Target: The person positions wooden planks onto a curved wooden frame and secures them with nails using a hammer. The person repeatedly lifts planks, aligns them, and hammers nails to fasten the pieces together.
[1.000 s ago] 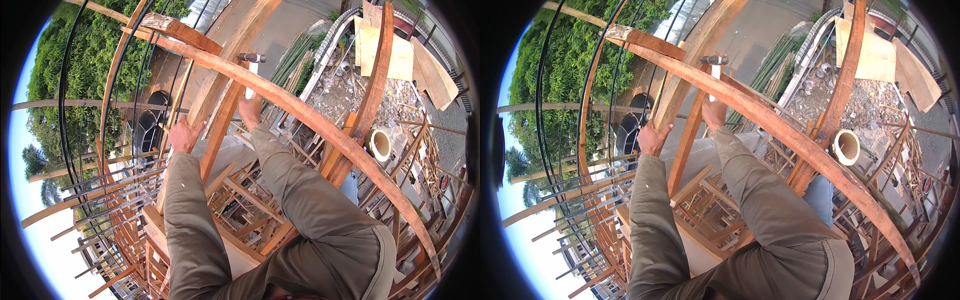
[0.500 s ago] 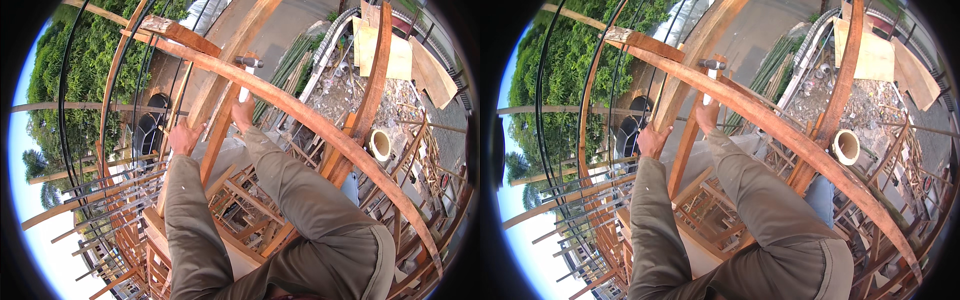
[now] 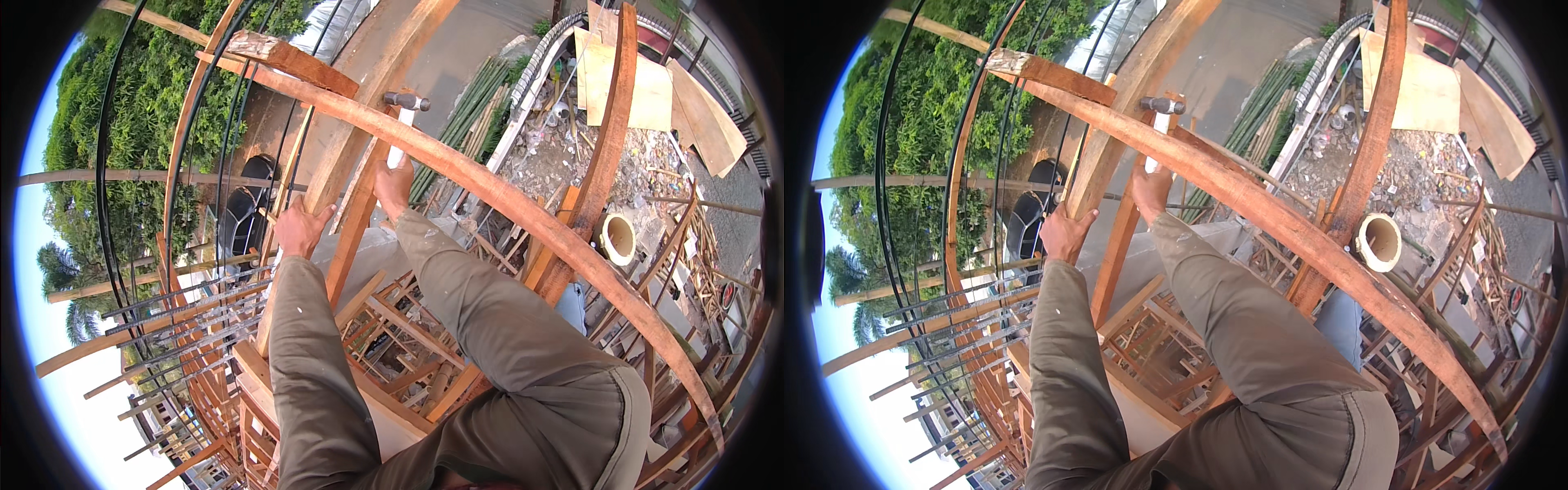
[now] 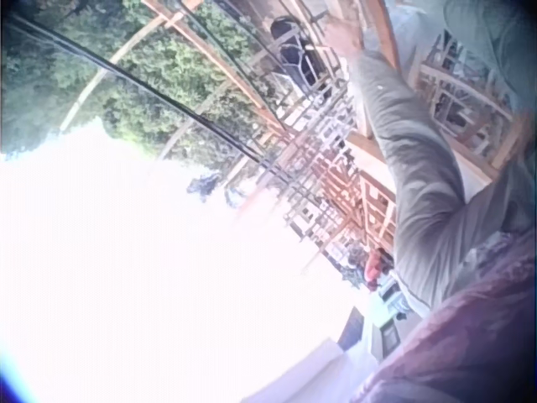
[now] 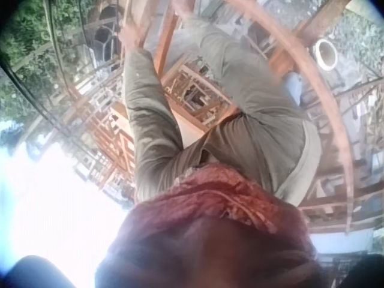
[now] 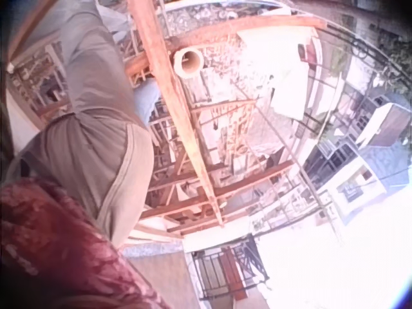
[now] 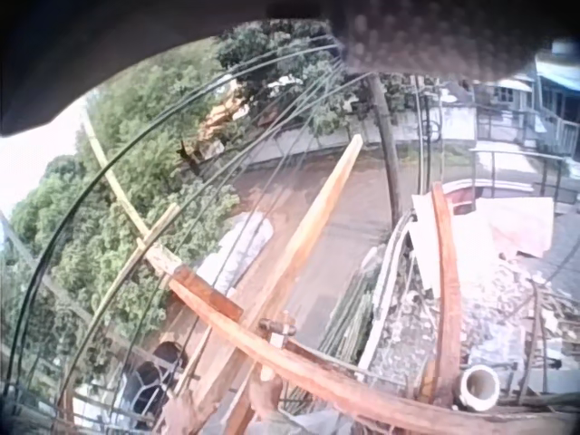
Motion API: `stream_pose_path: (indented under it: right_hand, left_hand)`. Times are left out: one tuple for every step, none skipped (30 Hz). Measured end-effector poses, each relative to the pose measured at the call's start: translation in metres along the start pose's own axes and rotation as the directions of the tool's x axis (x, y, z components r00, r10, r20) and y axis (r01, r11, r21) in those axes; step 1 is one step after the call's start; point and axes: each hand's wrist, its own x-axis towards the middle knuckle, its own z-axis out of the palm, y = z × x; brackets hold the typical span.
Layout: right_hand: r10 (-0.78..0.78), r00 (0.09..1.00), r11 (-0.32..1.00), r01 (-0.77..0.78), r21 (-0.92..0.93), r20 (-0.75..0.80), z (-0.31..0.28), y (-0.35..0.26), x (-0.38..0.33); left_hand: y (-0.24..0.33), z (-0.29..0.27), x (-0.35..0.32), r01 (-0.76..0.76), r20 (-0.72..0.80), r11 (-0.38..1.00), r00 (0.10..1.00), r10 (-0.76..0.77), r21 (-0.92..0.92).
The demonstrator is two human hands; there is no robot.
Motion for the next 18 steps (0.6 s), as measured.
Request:
stream_pose_path:
  right_hand:
    - [-0.003,0.999,1.000,0.004,0.026,-0.038,0.001,0.000,-0.005]
    - [-0.028,0.996,0.997,0.033,0.064,-0.085,0.005,-0.004,0.001]
    - [-0.048,0.990,0.993,0.062,0.102,-0.136,0.010,-0.007,0.004]
    - [-0.030,0.998,0.999,0.032,0.025,-0.057,0.009,-0.011,0.010]
    - [-0.034,0.999,0.999,0.035,-0.035,0.003,0.003,-0.020,-0.002]
    - [-0.052,0.997,0.996,0.056,-0.071,0.058,0.003,-0.036,-0.008]
    - [-0.014,0.998,0.993,0.020,-0.117,0.057,0.003,-0.023,-0.006]
    - [-0.005,0.999,0.992,0.010,-0.126,0.041,0.006,-0.006,0.005]
    - [0.002,0.998,0.985,0.009,-0.170,0.062,0.001,-0.006,-0.003]
    - [0.015,0.996,0.977,0.004,-0.214,0.085,-0.005,-0.008,-0.014]
    - [0.040,0.993,0.967,-0.011,-0.254,0.111,-0.010,-0.011,-0.031]
    - [-0.015,0.990,0.996,0.028,-0.089,0.141,-0.007,-0.017,-0.041]
    - [0.194,0.973,0.976,-0.179,-0.128,0.125,-0.003,-0.046,-0.067]
    - [0.152,0.987,0.988,-0.153,0.002,0.057,0.004,-0.042,-0.069]
    - [0.178,0.980,0.980,-0.184,0.075,0.084,0.007,-0.051,-0.079]
    - [0.222,0.961,0.969,-0.236,0.072,0.168,0.003,-0.053,-0.080]
    - [0.289,0.952,0.956,-0.293,0.029,0.098,0.003,-0.060,-0.091]
    - [0.346,0.935,0.938,-0.346,-0.004,0.082,-0.007,-0.043,-0.077]
  left_hand:
    - [0.000,0.003,-0.001,-0.010,-0.016,1.000,1.000,0.010,-0.007]
    - [0.000,0.004,-0.001,-0.034,-0.032,0.999,0.999,0.034,-0.007]
    - [0.001,0.006,-0.001,-0.058,-0.047,0.998,0.997,0.057,-0.007]
    - [0.002,0.006,0.003,-0.061,-0.039,0.998,0.997,0.061,-0.001]
    - [-0.007,0.013,-0.006,-0.038,-0.004,0.999,0.999,0.038,0.004]
    - [-0.008,0.012,-0.006,-0.027,0.002,1.000,1.000,0.027,0.003]
    - [-0.009,0.011,-0.006,-0.014,0.010,1.000,1.000,0.014,0.002]
    - [0.008,-0.003,0.006,-0.064,0.006,0.998,0.998,0.064,0.024]
    - [0.006,0.001,0.000,-0.049,0.050,0.998,0.998,0.047,0.042]
    - [0.002,-0.002,-0.001,-0.024,0.070,0.998,0.997,0.020,0.055]
    - [-0.009,0.002,0.001,-0.024,0.052,0.999,0.998,0.022,0.036]
    - [-0.017,0.007,-0.002,-0.015,0.040,1.000,0.999,0.014,0.013]
    - [-0.021,0.001,-0.011,-0.003,0.088,1.000,0.996,0.002,0.010]
    - [-0.017,-0.005,-0.011,0.006,0.095,1.000,0.995,-0.004,-0.018]
    - [-0.017,-0.008,-0.021,-0.014,0.013,1.000,1.000,0.014,-0.006]
    - [-0.017,-0.009,-0.030,0.022,-0.096,0.998,0.995,-0.027,-0.056]
    - [-0.017,-0.007,-0.044,0.053,-0.197,0.993,0.978,-0.073,-0.102]
    - [-0.008,-0.016,-0.059,0.053,-0.334,0.976,0.934,-0.124,-0.213]
